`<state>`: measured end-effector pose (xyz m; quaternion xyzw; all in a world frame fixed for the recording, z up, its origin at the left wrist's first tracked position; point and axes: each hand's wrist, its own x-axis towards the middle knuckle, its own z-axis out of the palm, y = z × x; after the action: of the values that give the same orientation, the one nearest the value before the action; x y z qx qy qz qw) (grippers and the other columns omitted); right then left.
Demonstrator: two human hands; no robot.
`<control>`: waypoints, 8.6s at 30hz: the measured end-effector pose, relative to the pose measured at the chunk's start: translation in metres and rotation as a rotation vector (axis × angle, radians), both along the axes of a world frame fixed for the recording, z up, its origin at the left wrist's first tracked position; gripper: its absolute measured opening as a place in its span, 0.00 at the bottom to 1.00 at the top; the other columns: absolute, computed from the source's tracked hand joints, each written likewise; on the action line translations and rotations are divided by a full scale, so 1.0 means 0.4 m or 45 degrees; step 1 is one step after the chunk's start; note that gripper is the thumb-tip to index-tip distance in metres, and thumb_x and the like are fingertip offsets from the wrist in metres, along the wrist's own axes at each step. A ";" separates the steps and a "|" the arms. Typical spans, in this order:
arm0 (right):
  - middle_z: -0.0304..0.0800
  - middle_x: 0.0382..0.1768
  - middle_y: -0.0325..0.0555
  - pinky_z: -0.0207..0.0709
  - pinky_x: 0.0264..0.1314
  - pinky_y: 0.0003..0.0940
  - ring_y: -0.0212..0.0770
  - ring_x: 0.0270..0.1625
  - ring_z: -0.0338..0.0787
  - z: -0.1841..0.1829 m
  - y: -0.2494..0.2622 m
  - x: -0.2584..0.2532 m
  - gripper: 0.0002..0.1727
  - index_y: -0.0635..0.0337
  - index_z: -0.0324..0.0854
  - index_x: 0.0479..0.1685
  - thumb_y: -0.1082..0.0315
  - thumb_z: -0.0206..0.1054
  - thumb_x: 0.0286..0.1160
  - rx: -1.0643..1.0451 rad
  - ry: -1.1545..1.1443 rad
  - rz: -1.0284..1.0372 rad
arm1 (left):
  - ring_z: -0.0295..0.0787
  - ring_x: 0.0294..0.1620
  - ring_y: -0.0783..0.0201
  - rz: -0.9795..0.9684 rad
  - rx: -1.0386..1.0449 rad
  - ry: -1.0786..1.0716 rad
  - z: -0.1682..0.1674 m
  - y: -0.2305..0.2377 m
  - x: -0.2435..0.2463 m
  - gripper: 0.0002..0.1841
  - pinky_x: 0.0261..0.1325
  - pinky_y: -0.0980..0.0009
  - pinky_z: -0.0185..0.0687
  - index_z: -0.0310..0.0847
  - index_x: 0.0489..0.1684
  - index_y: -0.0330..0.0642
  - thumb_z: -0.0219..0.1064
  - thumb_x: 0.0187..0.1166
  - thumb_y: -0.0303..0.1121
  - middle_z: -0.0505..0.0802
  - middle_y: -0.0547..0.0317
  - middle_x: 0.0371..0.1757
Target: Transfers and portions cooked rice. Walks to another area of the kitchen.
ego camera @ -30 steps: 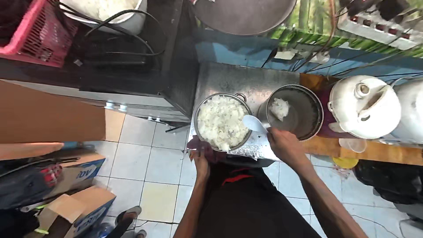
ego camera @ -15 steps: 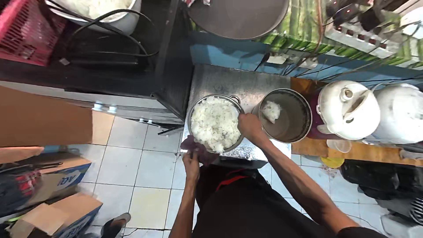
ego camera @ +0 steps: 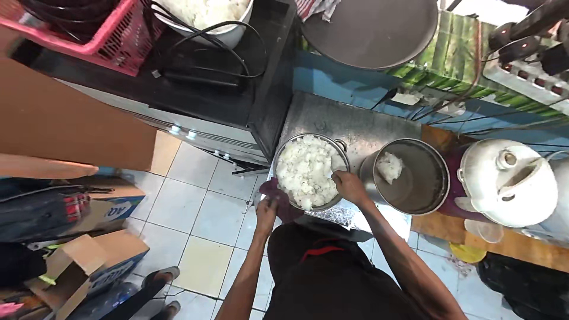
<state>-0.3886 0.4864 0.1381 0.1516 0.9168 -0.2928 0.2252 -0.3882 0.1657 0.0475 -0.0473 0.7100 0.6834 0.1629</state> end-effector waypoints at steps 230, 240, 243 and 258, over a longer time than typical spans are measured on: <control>0.91 0.41 0.47 0.76 0.68 0.54 0.48 0.51 0.89 0.037 -0.059 0.126 0.25 0.55 0.86 0.55 0.51 0.45 0.92 -0.144 0.365 -0.058 | 0.94 0.46 0.59 -0.048 0.037 0.135 0.176 0.097 0.014 0.11 0.54 0.59 0.92 0.89 0.53 0.35 0.72 0.80 0.32 0.96 0.52 0.45; 0.91 0.41 0.46 0.74 0.70 0.53 0.46 0.52 0.90 0.044 -0.062 0.077 0.26 0.53 0.86 0.57 0.48 0.44 0.92 -0.144 0.289 0.000 | 0.95 0.45 0.58 -0.064 0.013 0.149 0.175 0.096 0.013 0.10 0.54 0.58 0.93 0.89 0.51 0.36 0.73 0.78 0.31 0.97 0.52 0.43; 0.91 0.39 0.45 0.76 0.66 0.53 0.44 0.49 0.90 0.032 -0.041 0.089 0.24 0.53 0.86 0.56 0.49 0.46 0.92 -0.258 0.339 -0.056 | 0.95 0.43 0.58 -0.063 0.028 0.141 0.180 0.097 0.013 0.10 0.51 0.59 0.93 0.89 0.51 0.35 0.73 0.78 0.30 0.96 0.52 0.42; 0.86 0.32 0.43 0.82 0.45 0.39 0.37 0.36 0.86 0.034 0.030 0.183 0.21 0.57 0.86 0.49 0.54 0.50 0.92 -0.388 0.507 -0.239 | 0.94 0.43 0.59 0.021 -0.010 0.052 0.158 0.080 0.007 0.10 0.50 0.60 0.93 0.89 0.52 0.34 0.70 0.79 0.28 0.96 0.51 0.43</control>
<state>-0.3154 0.4982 0.1517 0.1397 0.8703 -0.4711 0.0326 -0.3856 0.1978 0.1109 -0.0399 0.7154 0.6829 0.1427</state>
